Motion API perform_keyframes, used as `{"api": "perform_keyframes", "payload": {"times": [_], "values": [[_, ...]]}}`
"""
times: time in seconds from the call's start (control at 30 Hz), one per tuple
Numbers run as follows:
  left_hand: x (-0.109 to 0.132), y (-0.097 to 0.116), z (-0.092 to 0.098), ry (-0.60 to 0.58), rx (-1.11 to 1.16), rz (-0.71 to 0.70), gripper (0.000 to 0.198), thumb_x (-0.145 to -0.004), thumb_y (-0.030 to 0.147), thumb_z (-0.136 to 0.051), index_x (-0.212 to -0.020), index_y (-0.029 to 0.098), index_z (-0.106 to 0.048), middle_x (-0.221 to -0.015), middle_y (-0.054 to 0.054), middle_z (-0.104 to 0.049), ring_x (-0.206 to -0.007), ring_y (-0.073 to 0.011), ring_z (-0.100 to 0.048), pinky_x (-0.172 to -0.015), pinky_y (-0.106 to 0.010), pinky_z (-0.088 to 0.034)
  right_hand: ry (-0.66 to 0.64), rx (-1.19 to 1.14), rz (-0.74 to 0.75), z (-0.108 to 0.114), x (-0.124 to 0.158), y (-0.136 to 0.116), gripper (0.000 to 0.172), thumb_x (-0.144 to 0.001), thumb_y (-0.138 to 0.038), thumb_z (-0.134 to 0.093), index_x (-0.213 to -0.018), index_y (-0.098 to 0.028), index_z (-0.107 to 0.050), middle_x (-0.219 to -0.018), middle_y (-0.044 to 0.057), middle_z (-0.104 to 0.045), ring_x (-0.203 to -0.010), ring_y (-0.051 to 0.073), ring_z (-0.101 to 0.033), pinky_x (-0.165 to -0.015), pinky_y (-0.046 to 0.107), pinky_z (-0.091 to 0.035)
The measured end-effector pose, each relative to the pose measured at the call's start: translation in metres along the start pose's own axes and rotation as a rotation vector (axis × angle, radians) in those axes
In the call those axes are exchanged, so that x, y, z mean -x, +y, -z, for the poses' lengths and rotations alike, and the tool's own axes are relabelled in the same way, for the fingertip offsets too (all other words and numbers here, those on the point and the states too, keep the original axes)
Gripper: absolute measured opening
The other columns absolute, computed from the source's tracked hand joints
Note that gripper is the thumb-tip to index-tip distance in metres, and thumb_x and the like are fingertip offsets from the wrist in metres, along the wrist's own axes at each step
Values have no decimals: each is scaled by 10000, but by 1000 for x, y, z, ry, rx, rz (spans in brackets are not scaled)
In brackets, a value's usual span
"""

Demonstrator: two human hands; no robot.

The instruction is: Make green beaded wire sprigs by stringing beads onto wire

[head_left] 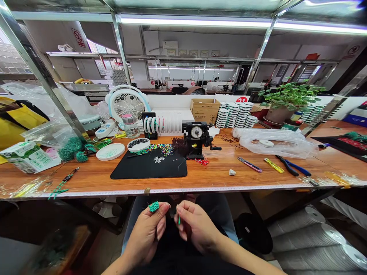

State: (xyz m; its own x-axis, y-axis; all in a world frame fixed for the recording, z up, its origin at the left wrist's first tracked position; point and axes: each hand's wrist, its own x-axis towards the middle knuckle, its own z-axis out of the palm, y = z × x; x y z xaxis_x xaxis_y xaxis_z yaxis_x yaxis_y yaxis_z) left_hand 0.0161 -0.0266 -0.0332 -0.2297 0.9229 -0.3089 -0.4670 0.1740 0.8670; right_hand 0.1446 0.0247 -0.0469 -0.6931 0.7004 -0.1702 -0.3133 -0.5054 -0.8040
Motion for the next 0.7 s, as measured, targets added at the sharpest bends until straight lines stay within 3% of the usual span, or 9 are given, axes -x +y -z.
{"api": "perform_keyframes", "payload": {"times": [0.1,0.17,0.27,0.33,0.47,0.6,0.7], "values": [[1,3,1,5,32,34,255,-687,358,-725,-715,141,-593,-368,120,-284,-353,-10,-197,-396,-141,-252,-94,-150,-72,0,1,-2,278,-728,-403,-635,-744,-154,-513,-707,30,-577,-491,96,-506,-352,166,-311],[0,3,2,-2,7,32,269,-689,370,-719,-708,136,-587,-378,119,-279,-353,-10,-190,-386,-144,-230,-84,-119,-98,0,2,-4,246,-736,-369,-633,-760,-148,-528,-670,13,-568,-418,54,-420,-332,147,-233],[-1,1,2,-20,-60,15,270,-726,375,-681,-711,128,-575,-392,113,-285,-355,-11,-189,-378,-154,-185,10,36,-82,2,3,-7,251,-694,-329,-700,-674,-131,-547,-485,-72,-433,-363,8,-217,-346,166,-109],[-2,-1,2,-48,-88,33,282,-739,384,-663,-686,134,-544,-395,114,-271,-348,-11,-206,-381,-161,-180,69,108,-34,3,3,-7,264,-660,-319,-734,-621,-128,-555,-422,-98,-349,-366,11,-188,-365,187,-100],[-2,-5,1,-171,-99,107,288,-708,376,-675,-691,157,-488,-447,101,-324,-333,-17,-269,-364,-174,-152,191,263,151,4,0,-9,218,-705,-335,-695,-662,-124,-660,-504,-30,-518,-447,50,-364,-433,193,-265],[-2,-9,2,-333,-131,146,275,-709,333,-666,-863,164,-514,-500,77,-426,-322,-31,-309,-340,-182,-152,175,441,225,0,-1,-13,181,-731,-303,-661,-699,-132,-712,-681,48,-664,-644,140,-546,-620,247,-418],[-2,-11,2,-294,-47,165,258,-731,352,-640,-855,171,-503,-500,80,-390,-361,-54,-352,-355,-183,-227,187,489,226,-2,0,-14,167,-748,-274,-630,-701,-132,-705,-678,45,-666,-643,146,-558,-625,249,-433]]}}
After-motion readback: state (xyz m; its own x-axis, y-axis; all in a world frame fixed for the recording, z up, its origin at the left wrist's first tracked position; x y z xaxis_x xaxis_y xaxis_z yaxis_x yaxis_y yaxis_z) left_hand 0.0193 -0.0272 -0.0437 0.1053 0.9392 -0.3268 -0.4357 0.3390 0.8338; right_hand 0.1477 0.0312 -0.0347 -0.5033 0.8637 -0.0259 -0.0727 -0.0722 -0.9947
